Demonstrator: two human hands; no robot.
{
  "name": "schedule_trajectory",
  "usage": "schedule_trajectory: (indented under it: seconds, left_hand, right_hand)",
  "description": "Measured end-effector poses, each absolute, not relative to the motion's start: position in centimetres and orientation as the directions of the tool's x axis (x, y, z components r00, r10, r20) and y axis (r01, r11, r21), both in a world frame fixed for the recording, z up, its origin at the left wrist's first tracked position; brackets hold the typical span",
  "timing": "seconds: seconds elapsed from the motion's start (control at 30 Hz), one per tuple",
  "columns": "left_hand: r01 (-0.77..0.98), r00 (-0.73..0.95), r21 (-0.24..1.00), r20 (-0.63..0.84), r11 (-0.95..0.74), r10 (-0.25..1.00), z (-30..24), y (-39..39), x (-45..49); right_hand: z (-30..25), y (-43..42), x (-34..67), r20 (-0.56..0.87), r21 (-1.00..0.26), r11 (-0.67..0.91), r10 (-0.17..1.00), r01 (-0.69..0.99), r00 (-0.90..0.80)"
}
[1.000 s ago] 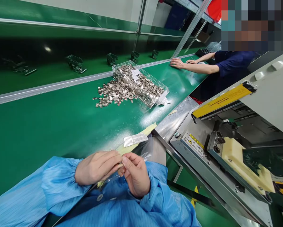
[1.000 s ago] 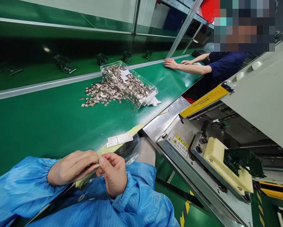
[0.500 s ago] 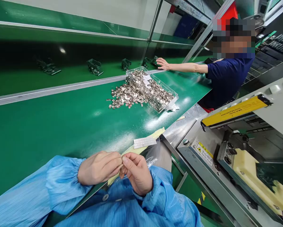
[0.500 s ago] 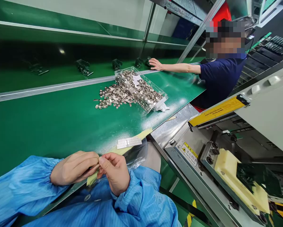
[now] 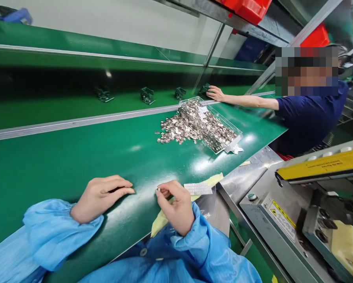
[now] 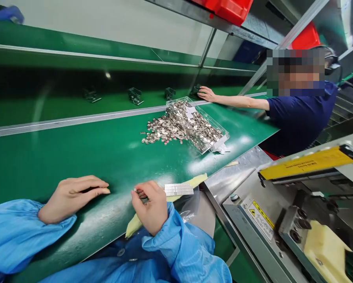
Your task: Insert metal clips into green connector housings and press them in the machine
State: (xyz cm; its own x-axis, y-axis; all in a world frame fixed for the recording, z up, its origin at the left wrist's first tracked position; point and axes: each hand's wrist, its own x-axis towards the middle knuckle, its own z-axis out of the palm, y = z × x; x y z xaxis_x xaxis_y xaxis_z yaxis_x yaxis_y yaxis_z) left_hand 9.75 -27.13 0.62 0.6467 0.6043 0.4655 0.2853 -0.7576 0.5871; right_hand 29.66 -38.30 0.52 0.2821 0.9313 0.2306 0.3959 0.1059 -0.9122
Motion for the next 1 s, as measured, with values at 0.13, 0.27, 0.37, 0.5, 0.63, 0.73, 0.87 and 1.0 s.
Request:
schedule_trajectory:
  seconds: [0.13, 0.27, 0.37, 0.5, 0.63, 0.73, 0.87, 1.0]
  left_hand:
    - [0.438, 0.515, 0.672, 0.357, -0.597, 0.779, 0.0, -26.6, 5.9]
    - [0.451, 0.394, 0.809, 0.198, -0.377, 0.897, -0.2, -27.2, 3.6]
    - [0.350, 0.283, 0.906, 0.138, -0.236, 0.949, 0.1, -27.4, 3.2]
    - [0.226, 0.204, 0.964, 0.093, -0.140, 0.974, 0.3, -27.3, 3.3]
    - [0.095, 0.188, 0.993, 0.050, -0.069, 0.981, 0.3, -27.3, 3.5]
    - [-0.009, 0.206, 1.000, 0.024, -0.023, 0.978, 0.5, -27.7, 3.9]
    - [-0.100, 0.239, 0.994, -0.018, 0.043, 0.971, 0.9, -28.1, 4.7]
    - [-0.100, 0.194, 0.995, -0.008, 0.028, 0.981, 1.1, -28.4, 5.3]
  right_hand:
    - [-0.8, -35.8, 28.4, 0.265, -0.848, 0.151, 0.950, 0.508, 0.161]
    - [-1.3, -33.1, 26.5, 0.302, -0.758, 0.256, 0.953, 0.600, -0.024]
    - [-1.2, -30.8, 24.6, 0.328, -0.697, 0.349, 0.932, 0.626, -0.155]
    - [-1.4, -28.3, 22.8, 0.292, -0.671, 0.381, 0.924, 0.636, -0.246]
    - [-1.6, -27.9, 23.1, 0.249, -0.813, 0.294, 0.956, 0.502, -0.156]
    - [-0.9, -28.5, 23.6, 0.290, -0.867, 0.294, 0.954, 0.401, -0.074]
    - [0.7, -29.0, 23.1, 0.322, -0.897, 0.336, 0.942, 0.287, -0.097]
    - [1.8, -28.9, 21.4, 0.304, -0.926, 0.327, 0.942, 0.189, -0.143]
